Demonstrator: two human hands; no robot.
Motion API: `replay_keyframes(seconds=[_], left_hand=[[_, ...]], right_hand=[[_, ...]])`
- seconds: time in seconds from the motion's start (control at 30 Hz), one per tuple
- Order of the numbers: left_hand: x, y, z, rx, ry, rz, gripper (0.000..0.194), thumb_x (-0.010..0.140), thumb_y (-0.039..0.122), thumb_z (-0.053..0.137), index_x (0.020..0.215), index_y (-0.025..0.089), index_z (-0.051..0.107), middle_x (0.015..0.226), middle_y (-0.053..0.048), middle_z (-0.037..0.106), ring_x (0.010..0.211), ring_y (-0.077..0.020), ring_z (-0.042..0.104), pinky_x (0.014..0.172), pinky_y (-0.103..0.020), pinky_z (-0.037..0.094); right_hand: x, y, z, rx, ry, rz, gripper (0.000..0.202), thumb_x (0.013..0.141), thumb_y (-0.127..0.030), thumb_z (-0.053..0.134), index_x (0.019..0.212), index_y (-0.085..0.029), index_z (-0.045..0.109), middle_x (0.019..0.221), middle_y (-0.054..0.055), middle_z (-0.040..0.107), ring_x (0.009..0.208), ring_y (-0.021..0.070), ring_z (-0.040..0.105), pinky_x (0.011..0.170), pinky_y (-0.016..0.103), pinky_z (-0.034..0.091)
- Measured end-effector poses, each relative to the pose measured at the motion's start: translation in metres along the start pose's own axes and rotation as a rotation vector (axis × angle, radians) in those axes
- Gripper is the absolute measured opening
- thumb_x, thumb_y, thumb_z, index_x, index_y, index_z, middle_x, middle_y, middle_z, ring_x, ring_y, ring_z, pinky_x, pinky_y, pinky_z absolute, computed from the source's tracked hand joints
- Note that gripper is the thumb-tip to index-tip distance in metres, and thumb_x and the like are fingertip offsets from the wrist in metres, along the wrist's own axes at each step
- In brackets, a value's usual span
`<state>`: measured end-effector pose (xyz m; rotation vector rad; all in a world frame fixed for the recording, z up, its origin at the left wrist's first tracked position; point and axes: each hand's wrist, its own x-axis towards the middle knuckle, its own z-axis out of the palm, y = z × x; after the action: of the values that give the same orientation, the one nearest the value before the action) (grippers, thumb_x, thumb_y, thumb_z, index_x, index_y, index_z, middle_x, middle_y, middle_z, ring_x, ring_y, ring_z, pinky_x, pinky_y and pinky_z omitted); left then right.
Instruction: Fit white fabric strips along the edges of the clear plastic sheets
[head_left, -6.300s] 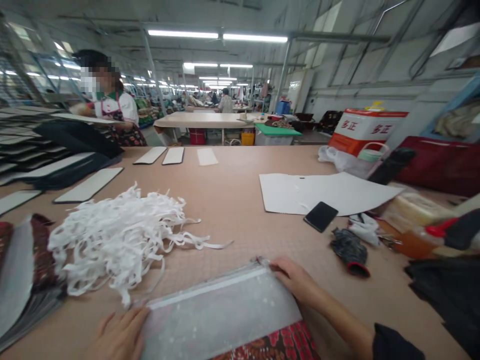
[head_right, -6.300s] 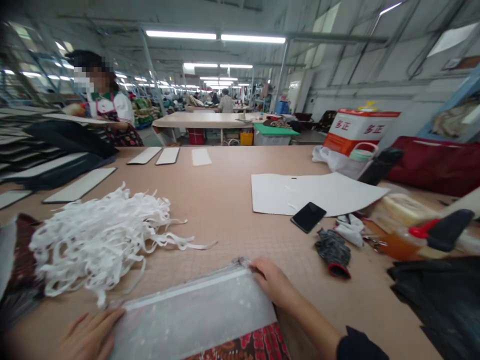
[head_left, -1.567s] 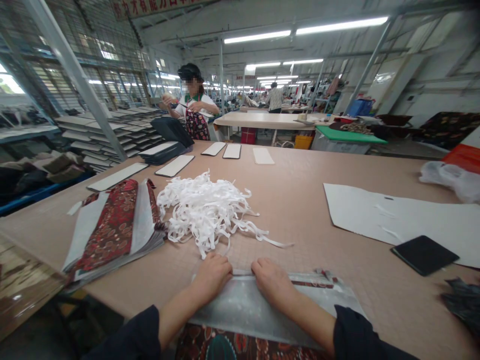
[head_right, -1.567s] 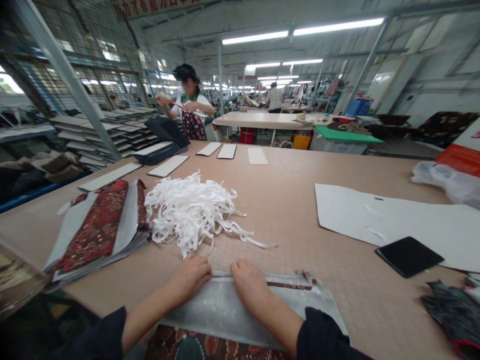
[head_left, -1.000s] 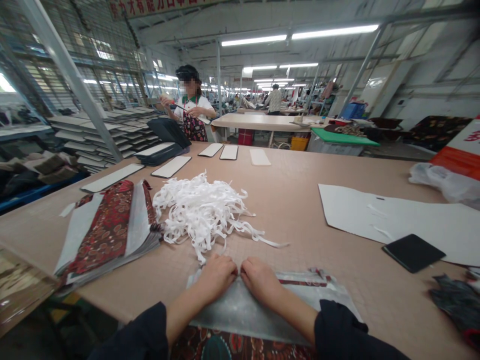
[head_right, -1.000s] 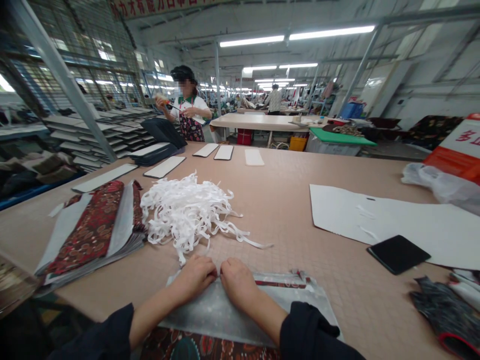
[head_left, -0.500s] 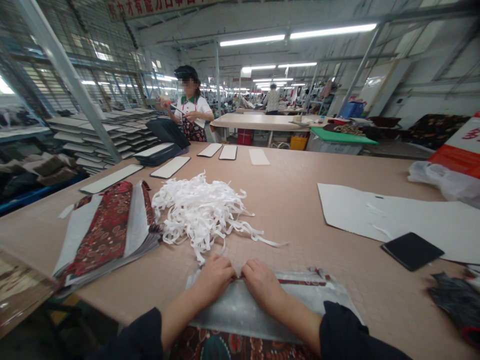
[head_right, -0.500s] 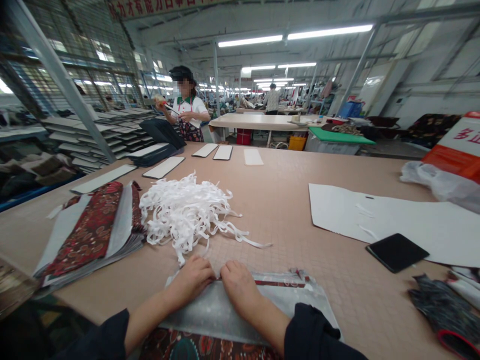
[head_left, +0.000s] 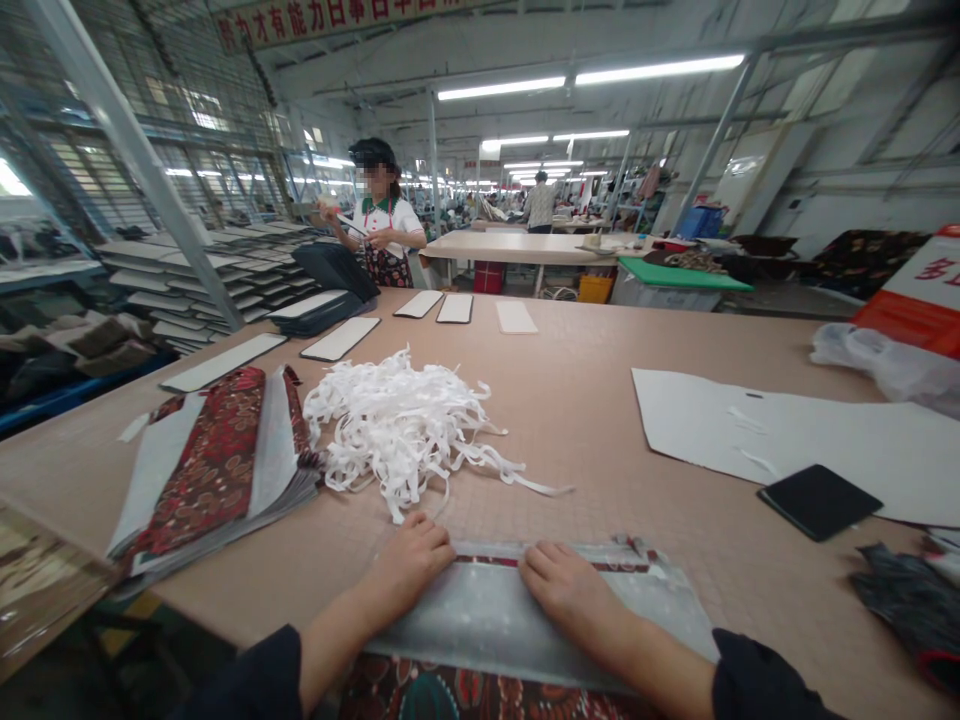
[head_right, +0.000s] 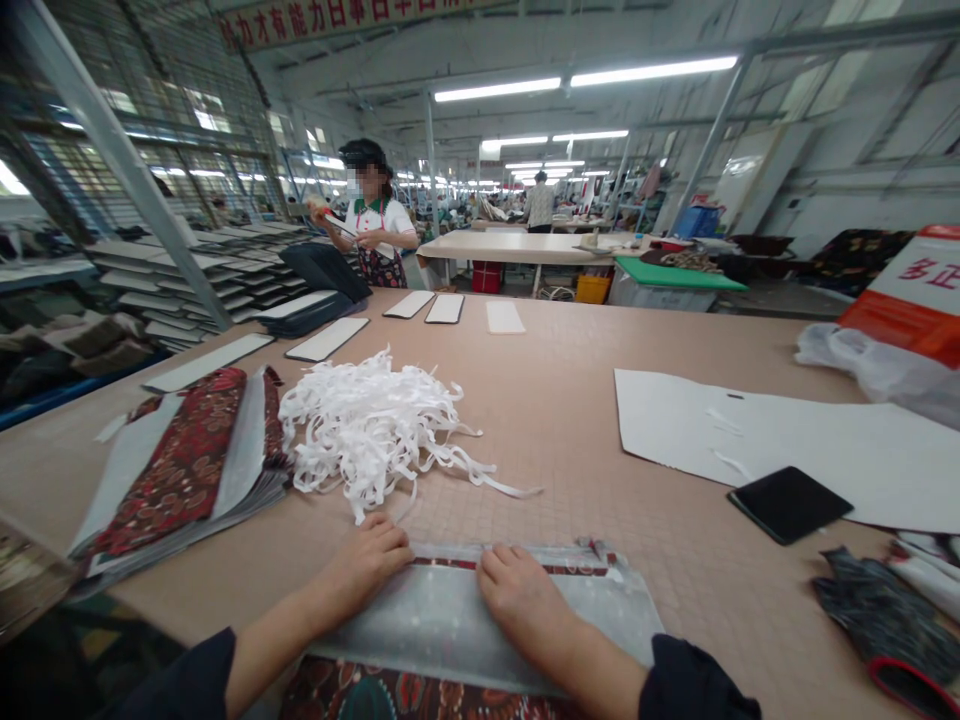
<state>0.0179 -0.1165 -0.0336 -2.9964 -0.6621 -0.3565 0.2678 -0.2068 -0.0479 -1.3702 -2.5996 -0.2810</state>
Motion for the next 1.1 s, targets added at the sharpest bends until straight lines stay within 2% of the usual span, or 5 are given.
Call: replay_keyframes(seconds=[0.2, 0.43, 0.63, 0.87, 1.1], left_hand=[[-0.008, -0.004, -0.004, 0.081, 0.003, -0.005, 0.013, 0.086, 0.020, 0.048, 0.075, 0.019, 0.055, 0.075, 0.002, 0.053, 0.071, -0.0134, 0.045, 0.080, -0.033, 0.030], [-0.027, 0.019, 0.000, 0.222, 0.070, -0.012, 0.011, 0.085, 0.015, 0.046, 0.087, 0.015, 0.056, 0.078, -0.001, 0.056, 0.077, -0.0155, 0.049, 0.094, -0.040, 0.028], [-0.057, 0.021, -0.001, 0.169, 0.146, -0.181, 0.022, 0.088, 0.015, 0.036, 0.098, 0.017, 0.056, 0.096, -0.005, 0.059, 0.091, -0.0174, 0.050, 0.093, -0.039, 0.030], [-0.059, 0.020, -0.001, 0.116, 0.182, -0.305, 0.027, 0.089, 0.015, 0.033, 0.097, 0.020, 0.058, 0.096, -0.003, 0.061, 0.088, -0.0158, 0.052, 0.088, -0.035, 0.034], [-0.058, 0.016, -0.003, 0.135, 0.146, -0.196, 0.024, 0.089, 0.016, 0.036, 0.101, 0.016, 0.056, 0.105, -0.007, 0.060, 0.094, -0.0174, 0.050, 0.091, -0.038, 0.033]], right_hand=[[0.017, -0.004, -0.016, 0.055, -0.170, 0.144, 0.009, 0.077, -0.008, 0.057, 0.073, -0.015, 0.061, 0.075, 0.006, 0.059, 0.071, 0.0187, 0.051, 0.060, 0.030, 0.034], [0.071, -0.055, 0.004, 0.180, -0.029, -0.006, 0.008, 0.083, -0.015, 0.050, 0.087, -0.013, 0.057, 0.084, 0.007, 0.057, 0.079, 0.0197, 0.048, 0.065, 0.032, 0.037], [0.084, -0.053, 0.007, 0.232, -0.076, 0.037, 0.009, 0.082, -0.013, 0.051, 0.080, -0.015, 0.059, 0.082, 0.005, 0.057, 0.078, 0.0184, 0.049, 0.065, 0.029, 0.037], [0.109, -0.073, 0.009, 0.270, -0.018, -0.044, 0.008, 0.082, -0.016, 0.051, 0.085, -0.016, 0.059, 0.085, 0.003, 0.058, 0.079, 0.0185, 0.049, 0.067, 0.030, 0.038], [0.104, -0.065, 0.013, 0.301, -0.065, -0.105, 0.013, 0.085, -0.016, 0.045, 0.088, -0.016, 0.058, 0.086, 0.004, 0.058, 0.081, 0.0188, 0.049, 0.070, 0.030, 0.039]])
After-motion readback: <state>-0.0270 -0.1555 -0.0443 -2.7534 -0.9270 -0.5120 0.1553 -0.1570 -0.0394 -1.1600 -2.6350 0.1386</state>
